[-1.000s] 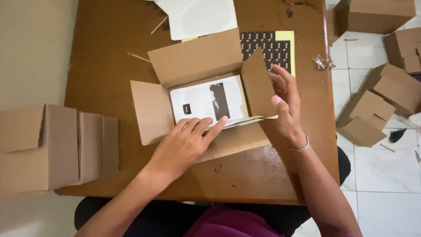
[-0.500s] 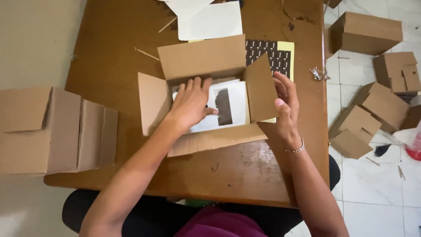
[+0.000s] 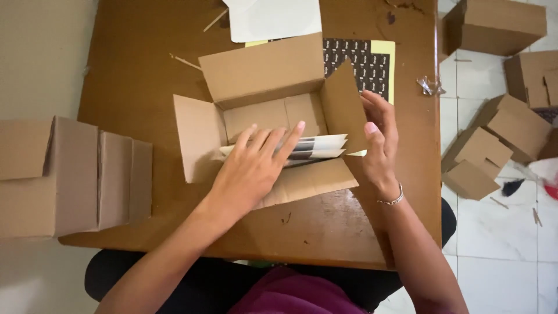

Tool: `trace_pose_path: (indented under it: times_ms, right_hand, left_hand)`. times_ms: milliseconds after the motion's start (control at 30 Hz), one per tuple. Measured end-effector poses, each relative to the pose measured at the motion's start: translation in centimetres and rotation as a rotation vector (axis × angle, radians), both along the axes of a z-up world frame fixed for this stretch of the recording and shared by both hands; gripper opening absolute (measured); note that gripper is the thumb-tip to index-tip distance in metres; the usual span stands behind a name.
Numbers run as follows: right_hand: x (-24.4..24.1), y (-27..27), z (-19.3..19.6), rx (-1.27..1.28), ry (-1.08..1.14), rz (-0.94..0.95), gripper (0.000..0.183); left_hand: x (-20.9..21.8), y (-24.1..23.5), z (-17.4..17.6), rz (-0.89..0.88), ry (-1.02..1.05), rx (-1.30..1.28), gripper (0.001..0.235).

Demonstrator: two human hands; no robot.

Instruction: Labeling white bags with stickers and packing them into cardboard boxes.

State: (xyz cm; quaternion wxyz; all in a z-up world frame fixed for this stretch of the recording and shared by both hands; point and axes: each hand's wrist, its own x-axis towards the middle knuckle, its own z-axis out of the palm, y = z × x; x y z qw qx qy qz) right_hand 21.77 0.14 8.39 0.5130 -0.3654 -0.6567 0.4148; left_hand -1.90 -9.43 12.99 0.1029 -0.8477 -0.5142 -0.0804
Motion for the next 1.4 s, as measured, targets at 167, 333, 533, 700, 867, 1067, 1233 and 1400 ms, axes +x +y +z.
trace_pose_path:
  times_ms: [167,333,533,700,867,1067,1233,1400]
  right_hand:
    - [-0.2,-0.2,0.2,-0.002,-0.011,0.003,0.056]
    - [-0.5,-0.9,1.4,-0.045,-0.004,-0.044,0.048]
    - [-0.9,-1.0,0.6,0.035,-0.021,-0.103,0.056]
    - [-0.9,-1.2,-1.4,0.131,0.107,0.024,0.067]
    - [-0.5,0.0,-2.7,0.249,-0.022,0.182,0.074]
    - [-1.1,-0.8,0.1,0.168,-0.159,0.42,0.098]
    - [-2.0,-1.3,0.1,0.12,-0.215,0.496,0.105]
    - [-2.6,-1.5,-1.5,0.364,-0.255,0.439,0.115]
  left_hand:
    - [-0.1,1.4,0.9,0.088,-0.089,0.004,0.057]
    - [-0.5,-0.8,5.6,0.26,-0.204,0.152,0.06]
    - [-2.5,-6.8,3.0,0.562,-0.606,0.3,0.053]
    - [-1.6,-10.2,-2.1,0.481,-0.862,0.275,0.064]
    - [-1.4,-10.9,-3.9,0.553,-1.029,-0.128,0.066]
    - [-1.4,-11.0,-4.7,0.621,-1.093,-0.168,0.075]
    - [-2.0,-10.3,-4.9,0.68,-1.104,-0.031,0.086]
    - [-2.8,-8.7,-2.8,0.81,-1.363,-0.062,0.086]
